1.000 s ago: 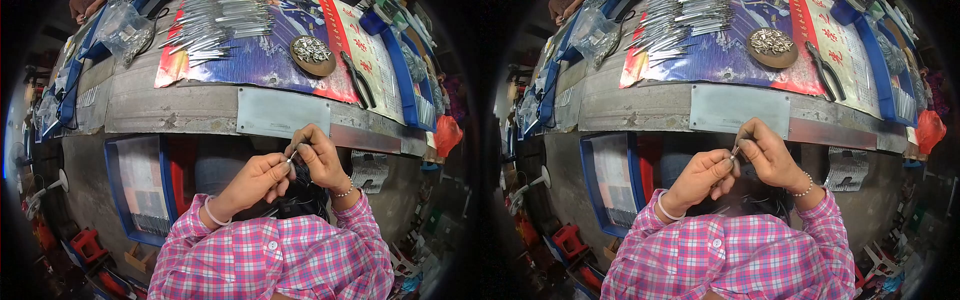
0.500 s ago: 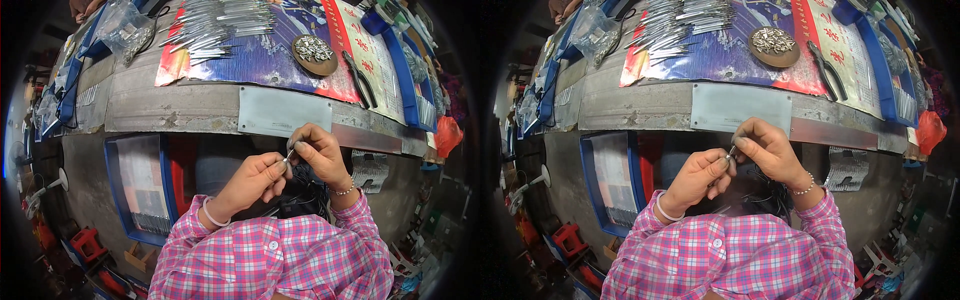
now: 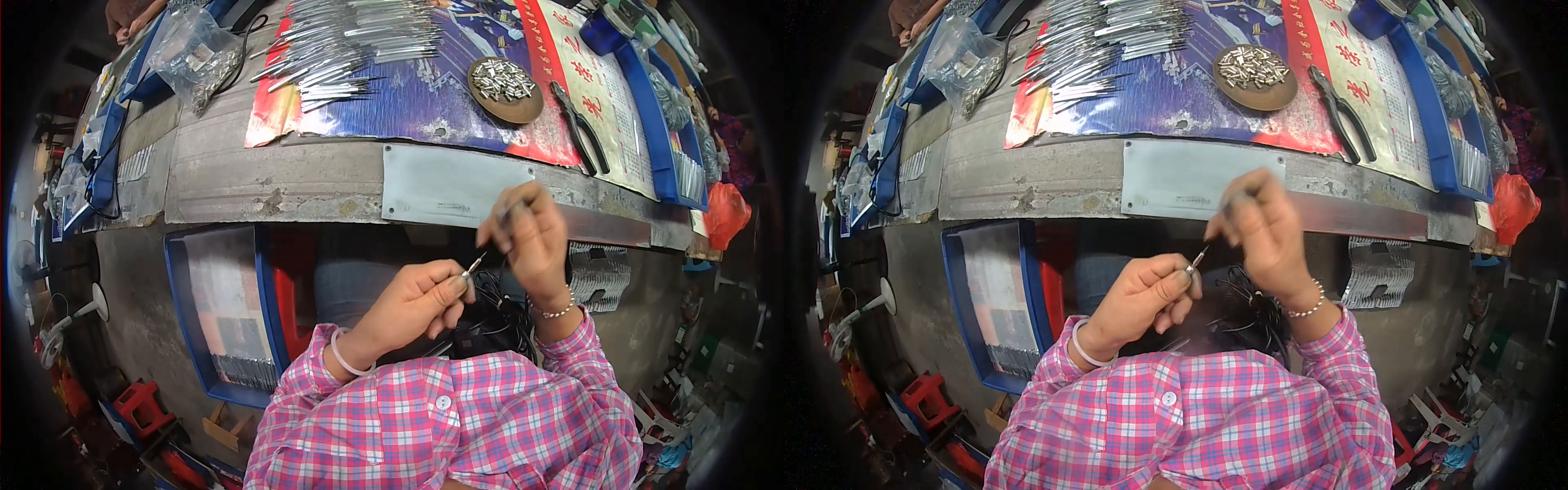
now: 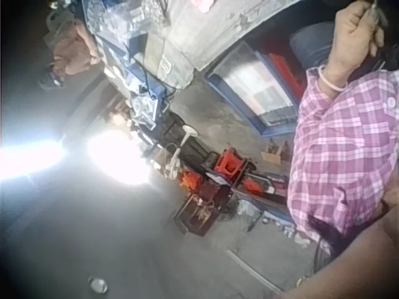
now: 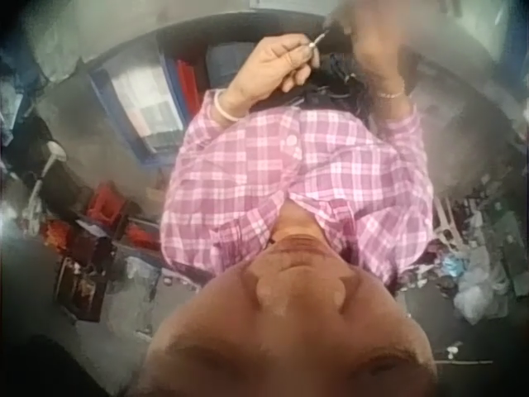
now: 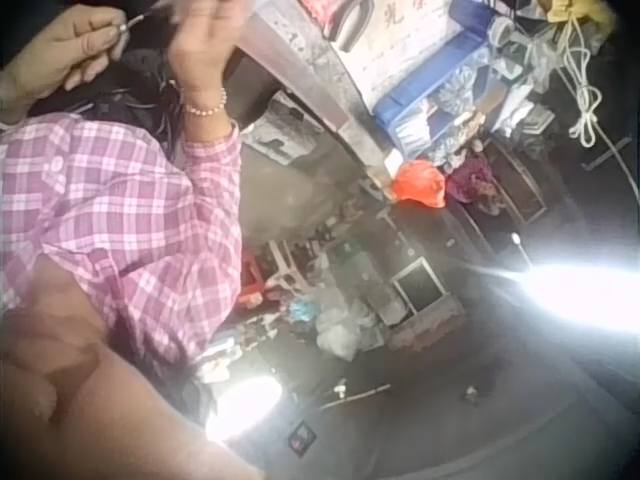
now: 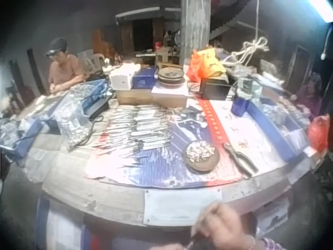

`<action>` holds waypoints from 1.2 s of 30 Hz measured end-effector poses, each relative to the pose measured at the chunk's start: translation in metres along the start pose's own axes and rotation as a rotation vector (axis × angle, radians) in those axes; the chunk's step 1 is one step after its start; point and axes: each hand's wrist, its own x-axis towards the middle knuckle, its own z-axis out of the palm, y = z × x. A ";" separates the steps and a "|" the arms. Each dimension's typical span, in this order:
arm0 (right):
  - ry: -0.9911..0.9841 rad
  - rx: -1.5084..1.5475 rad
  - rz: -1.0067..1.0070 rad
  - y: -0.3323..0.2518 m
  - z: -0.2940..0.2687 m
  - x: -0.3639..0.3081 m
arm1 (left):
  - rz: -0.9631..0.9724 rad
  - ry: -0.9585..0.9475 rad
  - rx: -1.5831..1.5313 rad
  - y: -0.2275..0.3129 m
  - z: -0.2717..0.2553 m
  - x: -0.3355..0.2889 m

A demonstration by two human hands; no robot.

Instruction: The person assembles metal components by fitting small tips onto thin rods by hand, crimping them with pliers, and placing the assembled pieces into a tray.

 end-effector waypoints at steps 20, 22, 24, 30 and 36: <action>0.196 0.016 -0.083 -0.013 -0.017 0.012 | 0.045 0.050 0.058 0.001 0.001 0.003; 0.134 -0.150 0.121 -0.022 -0.022 0.004 | 0.000 0.156 0.059 0.003 0.005 0.007; 0.014 -0.140 0.278 -0.018 -0.011 0.002 | 0.055 0.187 0.033 0.001 0.000 0.004; -0.286 -0.076 0.221 -0.007 0.005 -0.008 | 0.121 0.257 0.104 0.002 0.012 0.003; -0.281 -0.326 -0.016 -0.018 0.007 -0.022 | 0.016 0.221 0.131 0.015 0.031 -0.011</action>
